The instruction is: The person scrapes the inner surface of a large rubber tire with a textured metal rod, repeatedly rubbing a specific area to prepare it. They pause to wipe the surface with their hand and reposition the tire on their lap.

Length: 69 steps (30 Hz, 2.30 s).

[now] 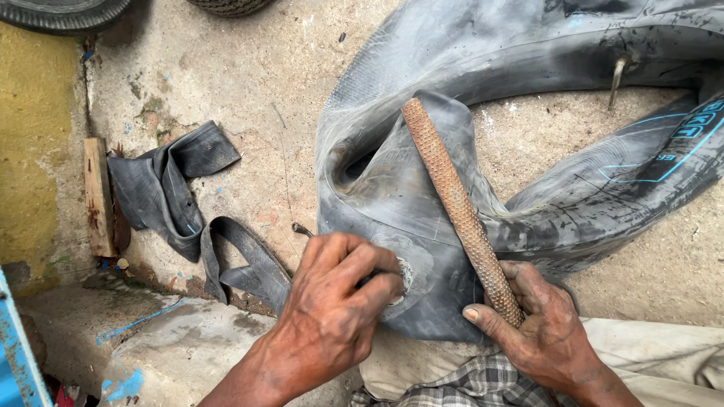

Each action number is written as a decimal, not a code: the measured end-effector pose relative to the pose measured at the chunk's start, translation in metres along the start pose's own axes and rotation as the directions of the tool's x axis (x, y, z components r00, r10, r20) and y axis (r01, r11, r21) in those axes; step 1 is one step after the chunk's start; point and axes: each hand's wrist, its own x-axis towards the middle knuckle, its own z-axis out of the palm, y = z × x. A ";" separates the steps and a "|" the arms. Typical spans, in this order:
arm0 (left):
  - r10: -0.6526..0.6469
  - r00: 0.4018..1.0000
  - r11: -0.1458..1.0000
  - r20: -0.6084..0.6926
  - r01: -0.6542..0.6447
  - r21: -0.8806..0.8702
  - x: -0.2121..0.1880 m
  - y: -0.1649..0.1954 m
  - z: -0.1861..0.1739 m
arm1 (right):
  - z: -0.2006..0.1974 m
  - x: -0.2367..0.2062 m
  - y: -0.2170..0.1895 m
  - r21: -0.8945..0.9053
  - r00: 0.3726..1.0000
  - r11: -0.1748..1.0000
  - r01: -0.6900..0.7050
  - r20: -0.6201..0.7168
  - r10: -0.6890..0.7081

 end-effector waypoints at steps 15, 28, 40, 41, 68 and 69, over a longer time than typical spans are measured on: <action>-0.008 1.000 0.998 -0.018 0.007 -0.068 0.021 -0.016 0.010 | 0.005 0.003 -0.002 -0.122 1.000 0.992 0.004 -0.012 -0.005; -0.051 0.997 0.998 -0.058 0.049 -0.025 0.025 -0.035 0.027 | 0.004 0.007 0.000 -0.152 0.999 0.988 -0.035 0.010 0.037; -0.143 0.910 0.973 -0.389 0.056 -0.225 0.003 -0.052 0.028 | 0.000 0.010 0.009 -0.171 0.993 0.978 -0.116 0.004 0.119; -0.100 0.883 0.983 -0.458 0.015 -0.185 -0.009 -0.050 0.025 | -0.001 0.009 0.010 -0.173 0.993 0.977 -0.121 -0.015 0.120; -0.735 0.678 -0.259 0.027 -0.243 -0.935 -0.011 0.023 0.104 | -0.026 -0.064 0.005 -0.293 0.988 0.954 0.061 -0.116 -0.099; -0.731 0.683 -0.260 0.016 -0.256 -0.931 -0.013 0.023 0.106 | -0.021 -0.073 0.005 -0.294 0.992 0.956 0.018 -0.111 -0.053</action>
